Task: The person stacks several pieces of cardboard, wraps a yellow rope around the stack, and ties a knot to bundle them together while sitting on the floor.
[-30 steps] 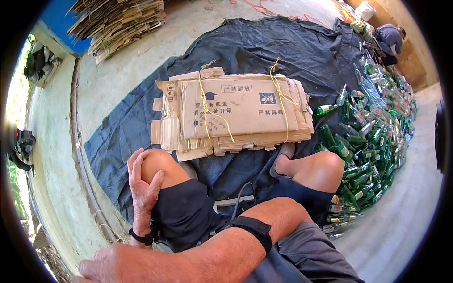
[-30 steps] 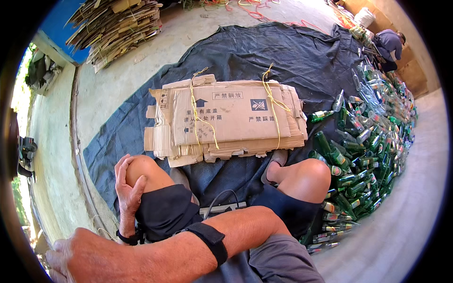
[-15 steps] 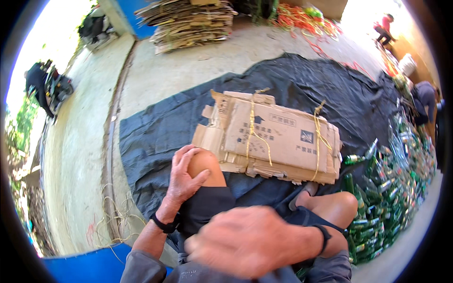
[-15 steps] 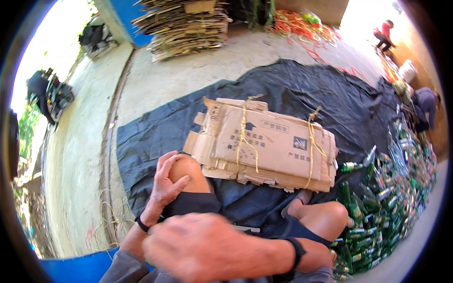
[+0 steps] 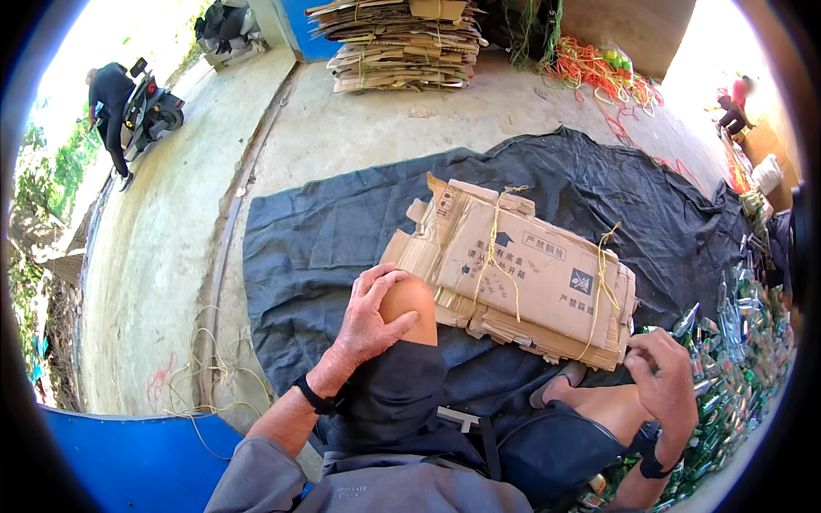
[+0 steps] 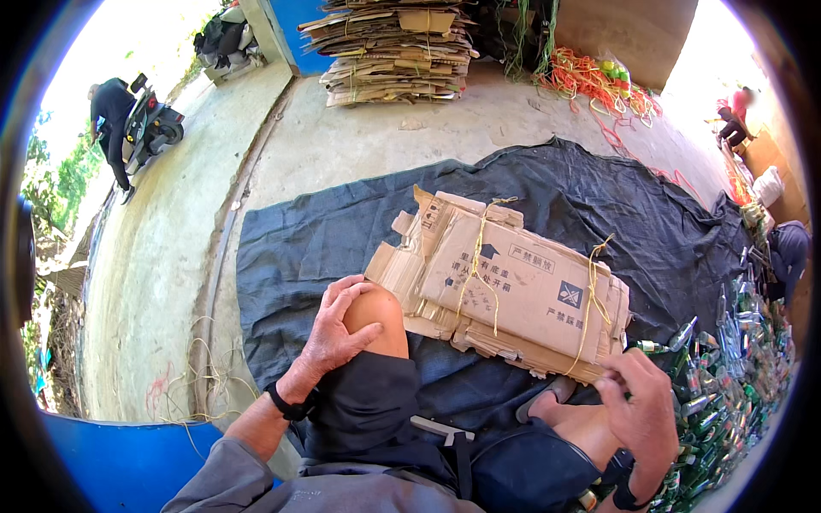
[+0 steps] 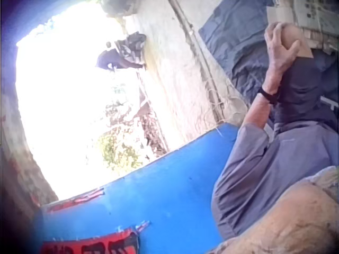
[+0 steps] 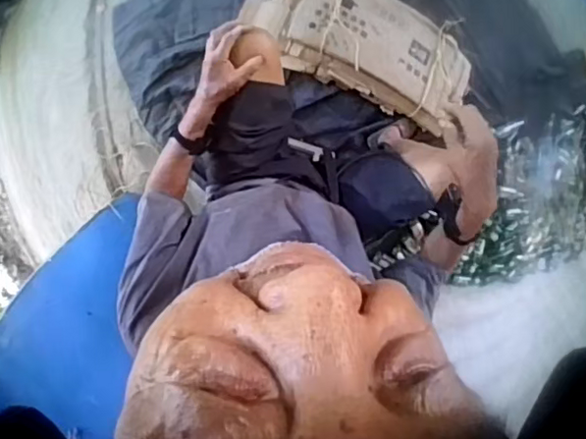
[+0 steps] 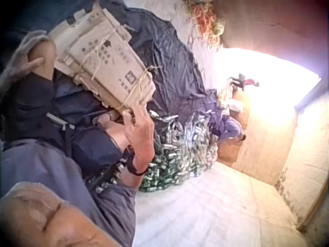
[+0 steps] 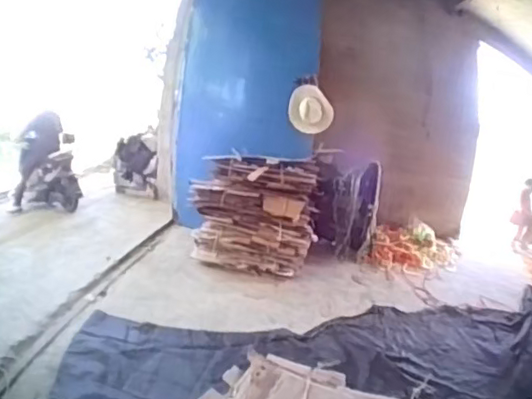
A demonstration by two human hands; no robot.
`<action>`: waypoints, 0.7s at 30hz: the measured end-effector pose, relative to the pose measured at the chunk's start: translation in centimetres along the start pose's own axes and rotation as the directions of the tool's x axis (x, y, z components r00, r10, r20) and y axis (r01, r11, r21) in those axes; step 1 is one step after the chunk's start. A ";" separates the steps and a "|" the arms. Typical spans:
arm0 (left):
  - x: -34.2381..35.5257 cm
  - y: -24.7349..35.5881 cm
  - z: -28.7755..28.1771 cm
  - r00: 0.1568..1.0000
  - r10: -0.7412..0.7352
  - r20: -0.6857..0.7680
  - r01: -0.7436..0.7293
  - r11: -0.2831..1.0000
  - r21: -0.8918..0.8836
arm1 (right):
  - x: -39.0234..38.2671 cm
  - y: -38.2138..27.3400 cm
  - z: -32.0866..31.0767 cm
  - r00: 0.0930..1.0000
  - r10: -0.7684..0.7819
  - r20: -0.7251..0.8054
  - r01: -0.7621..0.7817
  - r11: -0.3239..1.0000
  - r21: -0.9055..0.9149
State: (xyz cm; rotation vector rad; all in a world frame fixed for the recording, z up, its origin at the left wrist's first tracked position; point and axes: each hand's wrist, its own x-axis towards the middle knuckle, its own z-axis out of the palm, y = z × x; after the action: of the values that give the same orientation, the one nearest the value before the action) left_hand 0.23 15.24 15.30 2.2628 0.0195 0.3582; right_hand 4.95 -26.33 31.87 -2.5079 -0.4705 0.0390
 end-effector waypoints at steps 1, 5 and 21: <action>-0.1 0.0 -0.1 1.000 -0.006 -0.001 0.006 1.000 -0.002 | -0.2 0.2 -0.5 1.000 -0.004 -0.012 0.004 1.000 0.013; 0.1 0.0 -0.2 1.000 0.002 0.005 -0.002 1.000 0.008 | -1.5 1.2 -3.3 0.998 0.056 0.000 -0.056 0.998 -0.034; 0.1 0.0 0.3 1.000 0.020 -0.004 -0.020 1.000 -0.010 | -6.2 11.7 -11.9 0.920 0.391 0.033 -0.382 0.912 -0.152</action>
State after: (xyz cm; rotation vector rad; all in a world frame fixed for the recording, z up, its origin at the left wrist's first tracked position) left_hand 0.38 15.08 15.12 2.2541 -0.0025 0.3729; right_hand 4.50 -43.86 34.84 -2.7107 0.0090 0.2469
